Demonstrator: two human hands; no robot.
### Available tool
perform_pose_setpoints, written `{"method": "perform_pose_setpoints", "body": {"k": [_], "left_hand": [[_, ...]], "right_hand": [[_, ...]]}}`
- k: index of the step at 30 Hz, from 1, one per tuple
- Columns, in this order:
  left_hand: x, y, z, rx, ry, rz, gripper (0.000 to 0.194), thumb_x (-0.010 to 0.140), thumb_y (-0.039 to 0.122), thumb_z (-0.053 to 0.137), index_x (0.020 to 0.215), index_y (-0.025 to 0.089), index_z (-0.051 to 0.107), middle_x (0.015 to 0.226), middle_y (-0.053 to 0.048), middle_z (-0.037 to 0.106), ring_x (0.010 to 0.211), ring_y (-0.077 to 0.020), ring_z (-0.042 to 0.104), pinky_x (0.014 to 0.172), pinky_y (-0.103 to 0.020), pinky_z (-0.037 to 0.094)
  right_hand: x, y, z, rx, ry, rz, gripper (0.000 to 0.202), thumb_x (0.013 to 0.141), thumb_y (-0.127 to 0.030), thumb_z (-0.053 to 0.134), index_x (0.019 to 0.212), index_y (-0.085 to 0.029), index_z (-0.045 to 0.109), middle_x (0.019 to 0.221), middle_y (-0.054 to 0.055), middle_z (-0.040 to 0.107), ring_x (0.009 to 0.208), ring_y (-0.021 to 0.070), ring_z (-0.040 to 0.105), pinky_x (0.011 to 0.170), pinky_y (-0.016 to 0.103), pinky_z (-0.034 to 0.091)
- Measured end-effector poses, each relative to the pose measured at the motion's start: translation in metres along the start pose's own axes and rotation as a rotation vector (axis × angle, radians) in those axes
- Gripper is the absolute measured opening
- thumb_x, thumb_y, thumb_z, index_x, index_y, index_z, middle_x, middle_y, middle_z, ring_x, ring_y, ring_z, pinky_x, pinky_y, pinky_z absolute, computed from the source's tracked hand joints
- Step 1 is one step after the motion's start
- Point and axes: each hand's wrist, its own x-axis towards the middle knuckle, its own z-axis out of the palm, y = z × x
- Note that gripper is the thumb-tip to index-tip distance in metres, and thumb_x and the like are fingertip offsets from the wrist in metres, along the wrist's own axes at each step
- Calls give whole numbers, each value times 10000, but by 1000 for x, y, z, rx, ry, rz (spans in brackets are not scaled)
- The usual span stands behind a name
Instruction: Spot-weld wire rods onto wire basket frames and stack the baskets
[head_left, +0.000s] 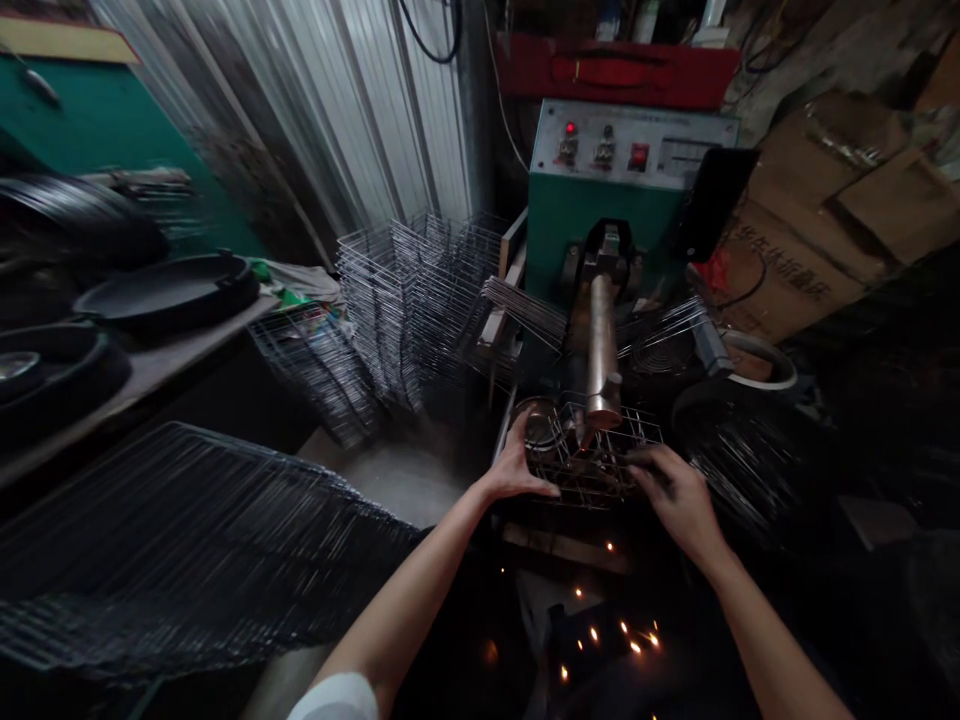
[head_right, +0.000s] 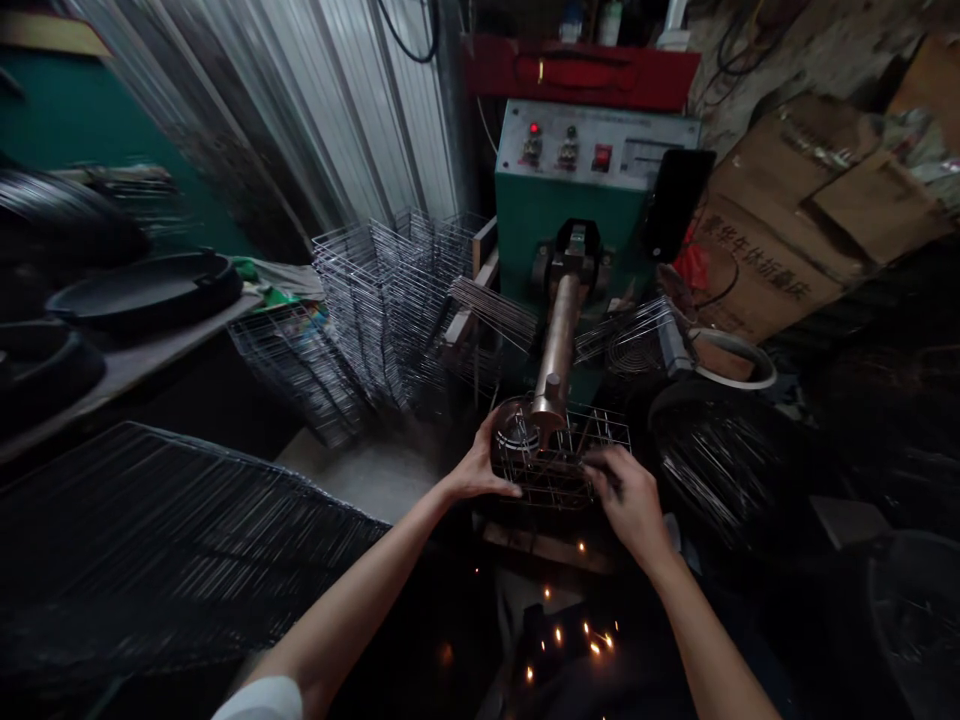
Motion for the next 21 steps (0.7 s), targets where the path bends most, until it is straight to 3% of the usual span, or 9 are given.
{"method": "perform_pose_setpoints", "body": {"k": [3,5,7,10,13,17,21], "left_hand": [[-31,-36,4,-104,-119,-225,1687,287,418,975,1564,202,-106,1638,-247,-9,1523,-417,84,1216,-598,162],[-47,-57,20,-296,-199,-408,1661,346,386,970,1549,265,-170,1638,-253,15,1499,-432,198,1152,-627,296],[-54,-70,42,-523,-224,-506,1545,457,371,937,1528,385,-176,1652,-198,50,1454,-404,336,1066,-599,428],[-54,-73,73,-771,-127,-478,1350,553,370,876,1487,545,-83,1673,-73,24,1410,-341,430,998,-525,509],[-51,-68,91,-869,-69,-426,1224,580,360,848,1464,584,30,1662,-28,81,1372,-310,476,960,-499,536],[-48,-67,92,-871,-49,-394,1215,528,363,876,1469,512,123,1642,-66,151,1336,-314,495,896,-484,567],[-55,-62,76,-861,7,-407,1248,501,339,883,1460,483,97,1650,-82,81,1367,-306,452,896,-430,555]], "right_hand": [[-33,9,-24,176,49,214,276,955,-450,622,1054,-201,693,1017,95,696,935,269,673,813,378,555],[-53,15,-32,322,111,353,341,902,-484,689,1061,-182,682,961,99,706,854,260,689,738,363,583],[-70,17,-33,409,175,453,403,854,-496,745,1072,-167,662,897,97,703,788,246,684,651,328,582],[-87,16,-29,451,236,523,462,832,-479,779,1132,-176,602,798,58,672,690,210,648,553,274,529],[-93,9,-26,463,260,526,478,834,-455,786,1159,-205,541,700,-1,613,617,173,591,522,240,479],[-93,-1,-26,439,300,487,434,826,-438,793,1110,-225,543,681,-17,585,611,159,560,521,223,457],[-89,-11,-26,359,251,445,311,848,-457,759,948,-188,636,750,29,603,655,173,582,540,243,487]]}}
